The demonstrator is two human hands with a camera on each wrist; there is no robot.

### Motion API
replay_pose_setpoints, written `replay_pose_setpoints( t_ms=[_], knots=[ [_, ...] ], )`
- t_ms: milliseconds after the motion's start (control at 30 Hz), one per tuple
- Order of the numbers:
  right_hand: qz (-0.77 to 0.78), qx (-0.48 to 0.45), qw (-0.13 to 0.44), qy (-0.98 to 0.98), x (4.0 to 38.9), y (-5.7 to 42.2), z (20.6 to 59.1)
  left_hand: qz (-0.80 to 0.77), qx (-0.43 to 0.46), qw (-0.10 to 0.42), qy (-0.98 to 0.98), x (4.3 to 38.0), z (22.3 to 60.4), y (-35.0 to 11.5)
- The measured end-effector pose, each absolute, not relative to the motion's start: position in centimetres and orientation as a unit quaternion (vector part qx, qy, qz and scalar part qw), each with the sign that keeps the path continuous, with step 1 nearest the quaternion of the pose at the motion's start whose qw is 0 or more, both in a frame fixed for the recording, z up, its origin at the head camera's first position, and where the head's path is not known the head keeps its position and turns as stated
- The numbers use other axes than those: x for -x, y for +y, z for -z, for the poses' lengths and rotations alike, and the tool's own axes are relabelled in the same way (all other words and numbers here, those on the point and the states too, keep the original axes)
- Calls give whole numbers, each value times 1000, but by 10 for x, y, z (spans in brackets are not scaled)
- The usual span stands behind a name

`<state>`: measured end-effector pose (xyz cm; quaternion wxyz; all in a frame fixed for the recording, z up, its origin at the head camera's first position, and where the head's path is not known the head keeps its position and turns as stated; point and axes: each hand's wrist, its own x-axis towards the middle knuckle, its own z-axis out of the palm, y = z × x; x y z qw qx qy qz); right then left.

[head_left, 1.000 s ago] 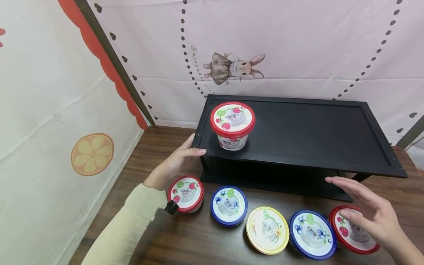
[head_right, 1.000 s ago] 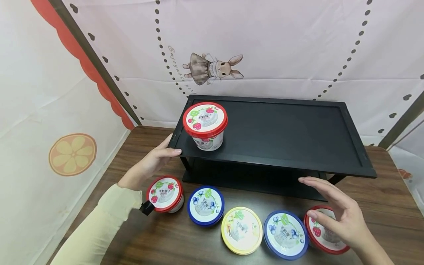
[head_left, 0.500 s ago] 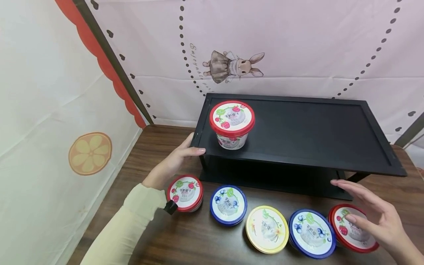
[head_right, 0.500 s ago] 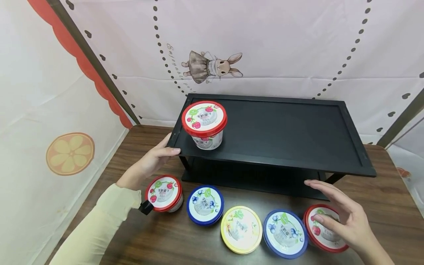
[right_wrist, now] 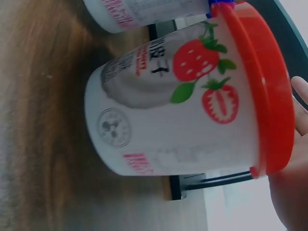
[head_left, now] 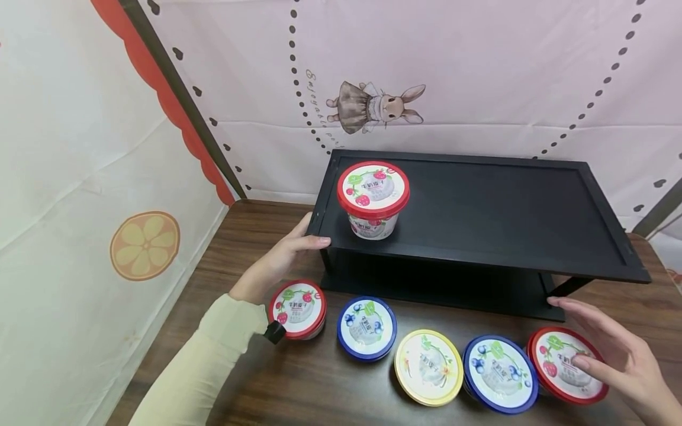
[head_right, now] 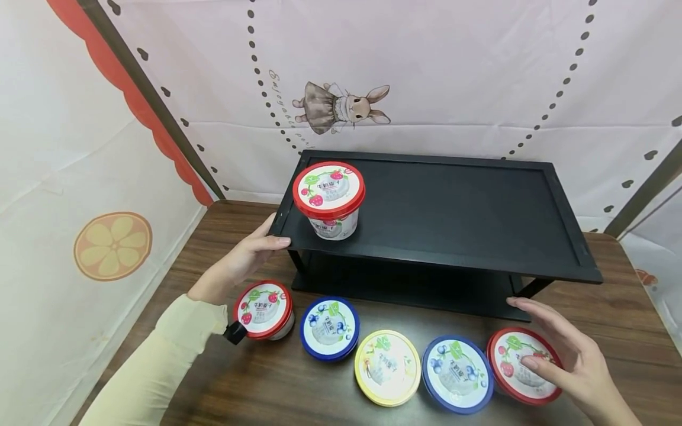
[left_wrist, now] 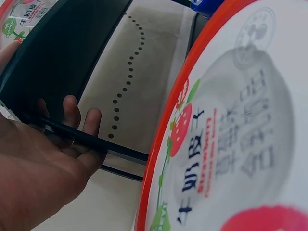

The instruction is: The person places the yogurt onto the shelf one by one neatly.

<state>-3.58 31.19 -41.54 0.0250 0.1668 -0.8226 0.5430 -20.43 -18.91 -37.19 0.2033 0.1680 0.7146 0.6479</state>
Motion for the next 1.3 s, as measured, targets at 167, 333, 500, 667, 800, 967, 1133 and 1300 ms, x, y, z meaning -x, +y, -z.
replay_pose_setpoints(
  t_ms=[167,333,500,667,800,967,1133,1300],
  knots=[
    [-533,-161,28,-830,32,315,421,-651,-165,205,712,204,371,-188],
    [-538,-157,32,-827,31,319,430,-652,-162,204,712,204,371,-188],
    [-586,-166,35,-793,32,324,438,-653,-162,204,712,205,373,-188],
    [-614,-166,38,-771,29,330,445,-652,-172,203,710,205,374,-188],
    [-600,-148,28,-786,28,332,448,-653,-175,202,708,205,372,-187],
    [-590,-137,2,-796,26,333,450,-653,-171,204,709,204,372,-187],
    [-608,-138,-5,-782,25,334,455,-651,-160,203,713,205,372,-187],
    [-620,-132,-12,-773,23,336,462,-651,-163,201,714,203,372,-187]
  ],
)
